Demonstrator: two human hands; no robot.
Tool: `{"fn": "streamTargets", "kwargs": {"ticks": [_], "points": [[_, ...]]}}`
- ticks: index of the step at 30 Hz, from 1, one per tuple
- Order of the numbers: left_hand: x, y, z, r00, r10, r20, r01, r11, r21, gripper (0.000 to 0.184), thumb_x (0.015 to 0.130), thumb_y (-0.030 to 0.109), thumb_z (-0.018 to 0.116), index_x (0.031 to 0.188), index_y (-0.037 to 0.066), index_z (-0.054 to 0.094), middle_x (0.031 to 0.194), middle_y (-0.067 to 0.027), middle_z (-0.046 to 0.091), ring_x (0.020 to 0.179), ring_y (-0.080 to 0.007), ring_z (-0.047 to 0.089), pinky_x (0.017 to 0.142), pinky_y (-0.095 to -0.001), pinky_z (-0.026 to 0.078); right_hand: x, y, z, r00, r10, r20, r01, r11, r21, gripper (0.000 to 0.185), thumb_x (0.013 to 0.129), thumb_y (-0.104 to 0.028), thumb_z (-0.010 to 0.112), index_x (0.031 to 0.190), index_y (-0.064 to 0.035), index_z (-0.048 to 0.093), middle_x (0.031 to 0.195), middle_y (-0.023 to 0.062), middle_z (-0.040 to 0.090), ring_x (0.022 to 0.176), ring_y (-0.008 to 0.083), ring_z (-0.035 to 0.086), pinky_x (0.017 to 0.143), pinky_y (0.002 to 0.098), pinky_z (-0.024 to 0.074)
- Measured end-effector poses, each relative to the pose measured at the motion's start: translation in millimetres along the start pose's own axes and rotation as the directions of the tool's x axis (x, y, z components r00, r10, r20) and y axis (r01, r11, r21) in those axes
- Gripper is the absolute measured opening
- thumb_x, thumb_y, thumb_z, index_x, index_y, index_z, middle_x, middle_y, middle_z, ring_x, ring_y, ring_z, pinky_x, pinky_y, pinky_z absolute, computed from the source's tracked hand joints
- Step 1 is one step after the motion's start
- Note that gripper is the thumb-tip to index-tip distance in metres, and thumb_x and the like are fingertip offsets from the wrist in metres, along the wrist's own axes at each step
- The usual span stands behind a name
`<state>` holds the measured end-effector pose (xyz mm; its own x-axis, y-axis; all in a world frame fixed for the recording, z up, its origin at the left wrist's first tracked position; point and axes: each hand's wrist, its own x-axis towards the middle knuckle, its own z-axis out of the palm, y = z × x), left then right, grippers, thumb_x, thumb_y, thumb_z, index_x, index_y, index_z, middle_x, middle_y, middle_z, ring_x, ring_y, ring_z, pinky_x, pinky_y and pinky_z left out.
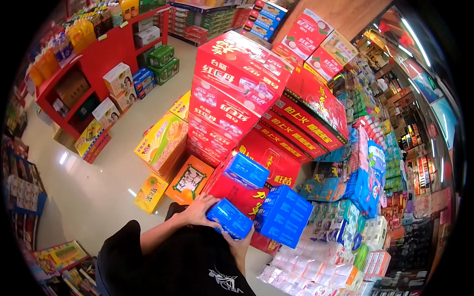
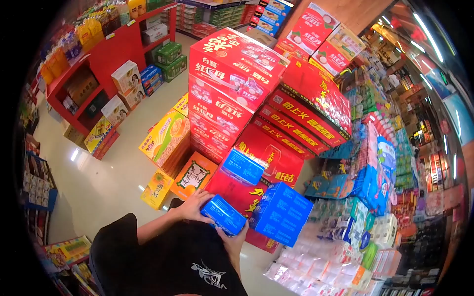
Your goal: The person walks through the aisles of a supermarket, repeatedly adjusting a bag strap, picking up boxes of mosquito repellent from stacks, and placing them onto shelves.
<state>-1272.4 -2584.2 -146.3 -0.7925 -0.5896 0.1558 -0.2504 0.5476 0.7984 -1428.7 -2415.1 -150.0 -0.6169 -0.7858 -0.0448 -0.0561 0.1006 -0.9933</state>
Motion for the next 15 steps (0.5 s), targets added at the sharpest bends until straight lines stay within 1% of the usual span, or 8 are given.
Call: {"fn": "streamTargets", "kwargs": {"ticks": [3, 6, 9, 12, 15], "points": [[-3.5, 1.2, 4.0, 1.000, 0.002, -0.011, -0.002, 1.000, -0.010, 0.091, 0.061, 0.057, 0.080, 0.127, 0.002, 0.052, 0.114, -0.0152, 0.056, 0.107, -0.0332, 0.047, 0.096, -0.0432, 0.037, -3.1, -0.4, -1.0, 1.000, -0.014, -0.001, 0.014, 1.000, 0.001, 0.103, 0.060, -0.016, 0.091, 0.138, 0.0025, 0.027, 0.123, 0.0145, 0.047, 0.113, 0.0221, 0.050, 0.096, 0.0353, 0.0436], [-6.8, 3.7, 5.2, 1.000, 0.006, 0.006, -0.006, 1.000, -0.007, 0.093, 0.060, 0.057, 0.080, 0.129, 0.000, 0.051, 0.115, -0.0162, 0.055, 0.108, -0.0334, 0.047, 0.098, -0.0433, 0.037, -10.1, -7.0, -1.7, 1.000, -0.012, -0.027, 0.010, 0.999, -0.052, 0.101, 0.059, -0.018, 0.091, 0.137, 0.0028, 0.029, 0.122, 0.0150, 0.048, 0.113, 0.0228, 0.051, 0.096, 0.0353, 0.0435], [-6.9, 9.1, 5.8, 0.999, -0.005, 0.040, 0.005, 1.000, -0.003, 0.095, 0.060, 0.056, 0.081, 0.129, -0.001, 0.050, 0.116, -0.0168, 0.055, 0.109, -0.0332, 0.047, 0.099, -0.0428, 0.037, -17.4, -5.3, -4.4, 0.997, -0.054, -0.048, 0.047, 0.989, -0.138, 0.096, 0.062, -0.010, 0.088, 0.137, 0.0000, 0.028, 0.121, 0.0137, 0.049, 0.109, 0.0217, 0.052, 0.095, 0.0347, 0.0441], [-7.8, 13.0, 6.9, 0.998, -0.004, 0.060, 0.004, 1.000, -0.011, 0.094, 0.060, 0.054, 0.082, 0.129, -0.001, 0.049, 0.115, -0.0165, 0.055, 0.108, -0.0330, 0.047, 0.099, -0.0420, 0.036, -23.9, -5.5, -6.5, 0.997, -0.030, -0.069, 0.019, 0.988, -0.156, 0.097, 0.062, -0.012, 0.089, 0.137, 0.0004, 0.028, 0.120, 0.0147, 0.050, 0.109, 0.0219, 0.052, 0.094, 0.0349, 0.0442], [-8.7, 10.2, 8.9, 0.997, 0.029, 0.077, -0.028, 1.000, -0.015, 0.093, 0.060, 0.053, 0.083, 0.128, -0.001, 0.050, 0.115, -0.0159, 0.056, 0.107, -0.0325, 0.048, 0.098, -0.0413, 0.037, -29.4, -6.0, -5.3, 0.996, 0.024, -0.087, -0.035, 0.991, -0.133, 0.098, 0.061, -0.014, 0.089, 0.137, 0.0008, 0.028, 0.120, 0.0154, 0.051, 0.110, 0.0220, 0.052, 0.094, 0.0352, 0.0442]]}}
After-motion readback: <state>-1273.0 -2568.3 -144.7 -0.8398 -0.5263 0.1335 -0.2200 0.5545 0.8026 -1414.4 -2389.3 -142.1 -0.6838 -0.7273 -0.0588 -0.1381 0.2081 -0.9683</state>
